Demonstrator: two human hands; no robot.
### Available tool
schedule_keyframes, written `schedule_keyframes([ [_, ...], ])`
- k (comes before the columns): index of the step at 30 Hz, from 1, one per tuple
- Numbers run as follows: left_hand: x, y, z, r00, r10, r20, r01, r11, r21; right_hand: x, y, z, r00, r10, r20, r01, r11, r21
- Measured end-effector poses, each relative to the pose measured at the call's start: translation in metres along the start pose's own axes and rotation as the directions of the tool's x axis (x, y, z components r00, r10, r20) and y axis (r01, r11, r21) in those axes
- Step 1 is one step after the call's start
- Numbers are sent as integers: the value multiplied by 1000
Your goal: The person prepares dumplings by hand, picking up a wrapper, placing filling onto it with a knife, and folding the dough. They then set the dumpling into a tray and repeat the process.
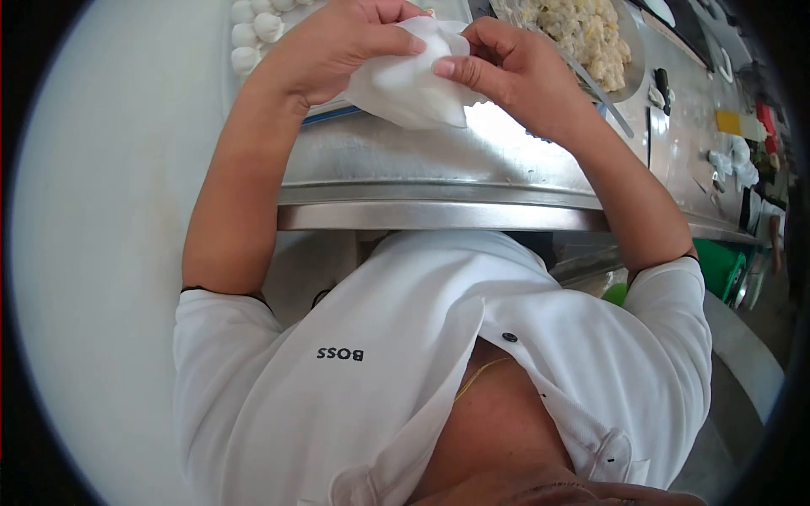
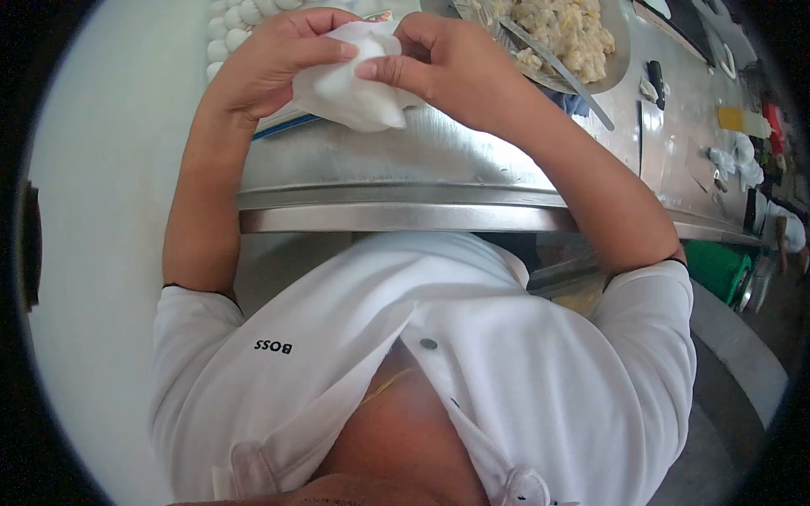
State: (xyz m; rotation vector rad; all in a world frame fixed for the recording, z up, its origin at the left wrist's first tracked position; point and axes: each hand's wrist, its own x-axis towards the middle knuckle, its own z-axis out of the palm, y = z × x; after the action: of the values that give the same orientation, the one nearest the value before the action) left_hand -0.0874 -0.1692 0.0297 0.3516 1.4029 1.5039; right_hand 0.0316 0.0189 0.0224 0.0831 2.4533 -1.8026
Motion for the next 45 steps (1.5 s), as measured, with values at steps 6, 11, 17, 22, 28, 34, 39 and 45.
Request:
schedule_keyframes([
  [6, 2, -4, -6, 1000, -4, 9, 4, 1000, -19, 5, 1, -14, 991, 31, 130, -34, 999, 21],
  [11, 2, -2, -8, 999, -32, 23, 32, 999, -19, 5, -6, -21, 983, 66, 172, -44, 991, -129],
  [17, 2, -4, -8, 997, 67, 24, -69, 994, 87, 5, -3, -15, 994, 62, 86, -70, 993, 96],
  [22, -2, 0, -1, 998, 58, 4, -58, 986, 158, -8, -4, -20, 973, 189, 131, -198, 979, 54],
  [28, -2, -2, 9, 997, 75, 18, -77, 973, 219, -29, 13, -22, 956, 286, 70, -289, 861, 419],
  [34, 4, -8, 18, 994, 78, 80, -87, 988, 128, -26, 5, -18, 955, 269, 123, -295, 839, 457],
  [39, -4, 5, 20, 998, 59, -11, -58, 996, 72, -22, 21, -27, 960, 273, 60, -262, 803, 536],
  [45, -10, 9, 5, 999, 45, -32, -44, 999, 28, -18, 24, -40, 962, 273, -15, -182, 681, 710],
])
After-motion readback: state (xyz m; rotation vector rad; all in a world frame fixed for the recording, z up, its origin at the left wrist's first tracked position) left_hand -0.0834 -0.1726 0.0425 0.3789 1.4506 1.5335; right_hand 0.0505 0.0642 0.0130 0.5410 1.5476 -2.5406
